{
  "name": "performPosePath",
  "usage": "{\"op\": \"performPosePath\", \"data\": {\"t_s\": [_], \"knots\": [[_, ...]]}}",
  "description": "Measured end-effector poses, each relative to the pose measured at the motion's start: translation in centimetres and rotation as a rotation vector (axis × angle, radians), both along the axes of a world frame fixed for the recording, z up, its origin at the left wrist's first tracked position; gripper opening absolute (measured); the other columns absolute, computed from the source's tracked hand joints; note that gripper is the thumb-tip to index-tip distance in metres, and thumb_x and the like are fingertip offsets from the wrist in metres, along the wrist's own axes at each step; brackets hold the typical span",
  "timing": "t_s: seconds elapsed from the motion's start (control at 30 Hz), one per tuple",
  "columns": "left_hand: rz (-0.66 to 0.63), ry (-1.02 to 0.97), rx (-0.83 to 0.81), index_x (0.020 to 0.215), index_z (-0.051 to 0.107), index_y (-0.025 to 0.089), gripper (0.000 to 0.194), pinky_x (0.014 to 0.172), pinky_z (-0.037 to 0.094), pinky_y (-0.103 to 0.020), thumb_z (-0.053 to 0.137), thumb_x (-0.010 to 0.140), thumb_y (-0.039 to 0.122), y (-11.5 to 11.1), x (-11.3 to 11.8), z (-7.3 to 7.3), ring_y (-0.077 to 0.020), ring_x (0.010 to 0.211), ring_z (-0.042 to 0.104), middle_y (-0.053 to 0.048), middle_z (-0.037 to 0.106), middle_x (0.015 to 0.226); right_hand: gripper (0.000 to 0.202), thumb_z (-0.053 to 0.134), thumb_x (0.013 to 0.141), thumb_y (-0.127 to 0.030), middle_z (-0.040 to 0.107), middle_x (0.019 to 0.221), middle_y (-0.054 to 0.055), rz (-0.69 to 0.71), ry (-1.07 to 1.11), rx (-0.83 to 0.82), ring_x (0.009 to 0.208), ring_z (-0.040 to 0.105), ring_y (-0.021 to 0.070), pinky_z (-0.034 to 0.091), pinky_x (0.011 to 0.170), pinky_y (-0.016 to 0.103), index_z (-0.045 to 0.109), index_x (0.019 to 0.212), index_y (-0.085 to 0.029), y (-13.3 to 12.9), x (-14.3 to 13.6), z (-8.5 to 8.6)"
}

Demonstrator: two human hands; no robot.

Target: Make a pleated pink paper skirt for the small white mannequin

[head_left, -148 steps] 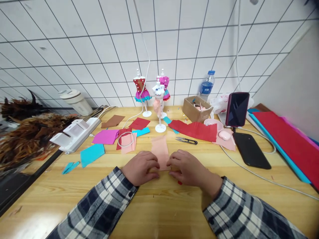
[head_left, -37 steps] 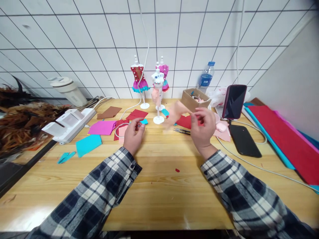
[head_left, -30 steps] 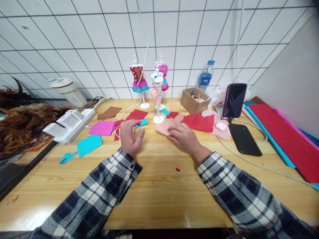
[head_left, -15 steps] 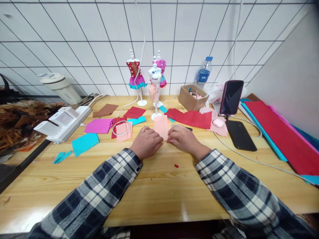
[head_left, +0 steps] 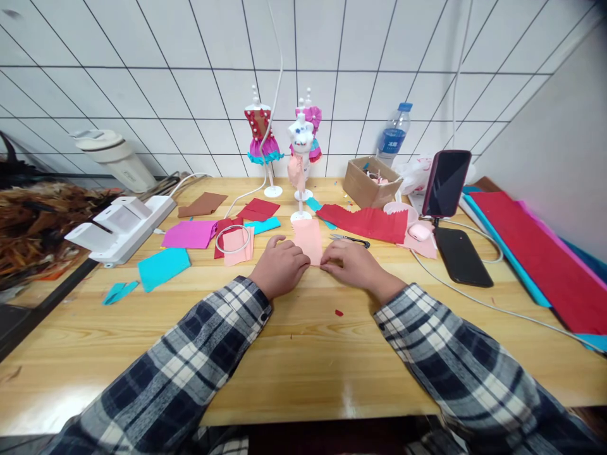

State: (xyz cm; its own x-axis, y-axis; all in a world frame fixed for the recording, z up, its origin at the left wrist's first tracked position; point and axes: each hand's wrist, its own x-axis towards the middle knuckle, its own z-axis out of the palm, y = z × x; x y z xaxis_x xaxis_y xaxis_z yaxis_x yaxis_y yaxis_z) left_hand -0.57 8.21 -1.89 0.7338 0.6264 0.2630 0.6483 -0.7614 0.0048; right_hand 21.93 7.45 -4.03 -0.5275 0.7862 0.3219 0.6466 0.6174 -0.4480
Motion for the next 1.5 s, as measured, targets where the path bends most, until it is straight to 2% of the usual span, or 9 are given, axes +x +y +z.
{"op": "performPosePath", "data": {"t_s": [0.23,0.53,0.73,0.9,1.1,1.2,1.3,1.4,1.5], "knots": [[0.077,-0.059,-0.161,0.087,0.073,0.021,0.022,0.098,0.033,-0.047,0.054,0.092,0.031,0.4,-0.3,0.0,-0.0227,0.091,0.063,-0.005,0.073,0.088,0.006,0.066,0.083,-0.020,0.071,0.092,0.004,-0.079,0.010,-0.123,0.090,0.061,0.0178,0.043,0.078,0.029,0.073,0.084,-0.020,0.3,-0.1,-0.1],[0.250,-0.170,-0.325,0.089,0.072,0.019,0.022,0.088,0.041,-0.041,0.057,0.088,0.036,1.3,-0.8,-0.6,-0.0250,0.097,0.060,-0.008,0.069,0.099,0.012,0.062,0.081,-0.024,0.062,0.064,-0.002,-0.223,-0.039,-0.318,0.060,0.052,0.0126,0.030,0.056,0.026,0.070,0.072,-0.020,0.8,-0.9,1.0],[0.226,-0.183,-0.370,0.090,0.071,0.021,0.026,0.090,0.039,-0.042,0.052,0.091,0.039,1.7,-1.2,-1.0,-0.0248,0.099,0.059,-0.007,0.068,0.099,0.037,0.074,0.077,-0.037,0.067,0.099,0.001,-0.134,0.038,-0.263,0.087,0.060,0.0154,0.039,0.073,0.025,0.068,0.110,-0.023,0.6,-0.2,1.2],[0.214,-0.178,-0.379,0.086,0.070,0.020,0.030,0.090,0.038,-0.041,0.049,0.093,0.040,1.7,-1.3,-0.8,-0.0233,0.097,0.060,-0.006,0.069,0.097,0.011,0.066,0.083,-0.030,0.069,0.083,-0.001,-0.211,0.028,-0.313,0.079,0.059,0.0141,0.036,0.068,0.025,0.073,0.086,-0.022,0.8,-0.4,0.6],[0.243,-0.134,-0.278,0.081,0.066,0.020,0.029,0.091,0.035,-0.045,0.060,0.086,0.048,1.4,-1.2,-0.8,-0.0247,0.093,0.060,-0.005,0.068,0.089,0.011,0.064,0.079,-0.028,0.065,0.069,-0.001,-0.315,-0.020,-0.345,0.064,0.052,0.0131,0.027,0.057,0.026,0.067,0.071,-0.021,0.7,-1.5,1.3],[0.300,-0.157,-0.269,0.091,0.064,0.021,0.026,0.087,0.039,-0.043,0.062,0.084,0.045,1.3,-0.8,-1.1,-0.0261,0.094,0.059,-0.006,0.066,0.094,0.012,0.067,0.075,-0.030,0.064,0.070,-0.001,-0.339,-0.010,-0.340,0.065,0.050,0.0139,0.025,0.057,0.026,0.065,0.069,-0.021,0.7,-2.0,1.5],[0.316,-0.273,-0.308,0.108,0.061,0.020,0.038,0.085,0.043,-0.040,0.065,0.081,0.045,1.3,-0.7,-0.9,-0.0254,0.095,0.058,-0.006,0.064,0.098,0.016,0.067,0.077,-0.035,0.064,0.070,-0.001,-0.332,0.045,-0.358,0.064,0.051,0.0137,0.027,0.056,0.025,0.065,0.071,-0.021,0.8,-1.8,1.4],[0.353,-0.398,-0.267,0.112,0.060,0.017,0.038,0.082,0.045,-0.036,0.061,0.084,0.044,1.8,-2.8,0.7,-0.0220,0.090,0.059,-0.006,0.064,0.096,0.020,0.061,0.083,-0.039,0.063,0.071,-0.002,-0.341,0.138,-0.364,0.063,0.052,0.0124,0.032,0.056,0.023,0.066,0.081,-0.020,0.4,-0.7,1.5],[0.395,-0.283,-0.208,0.089,0.066,0.019,0.024,0.074,0.042,-0.034,0.062,0.085,0.042,2.4,-7.7,2.8,-0.0209,0.080,0.057,-0.003,0.064,0.082,0.022,0.056,0.087,-0.038,0.061,0.070,-0.002,-0.379,0.216,-0.343,0.059,0.050,0.0120,0.034,0.055,0.023,0.066,0.088,-0.018,-0.8,0.7,1.9]]}}
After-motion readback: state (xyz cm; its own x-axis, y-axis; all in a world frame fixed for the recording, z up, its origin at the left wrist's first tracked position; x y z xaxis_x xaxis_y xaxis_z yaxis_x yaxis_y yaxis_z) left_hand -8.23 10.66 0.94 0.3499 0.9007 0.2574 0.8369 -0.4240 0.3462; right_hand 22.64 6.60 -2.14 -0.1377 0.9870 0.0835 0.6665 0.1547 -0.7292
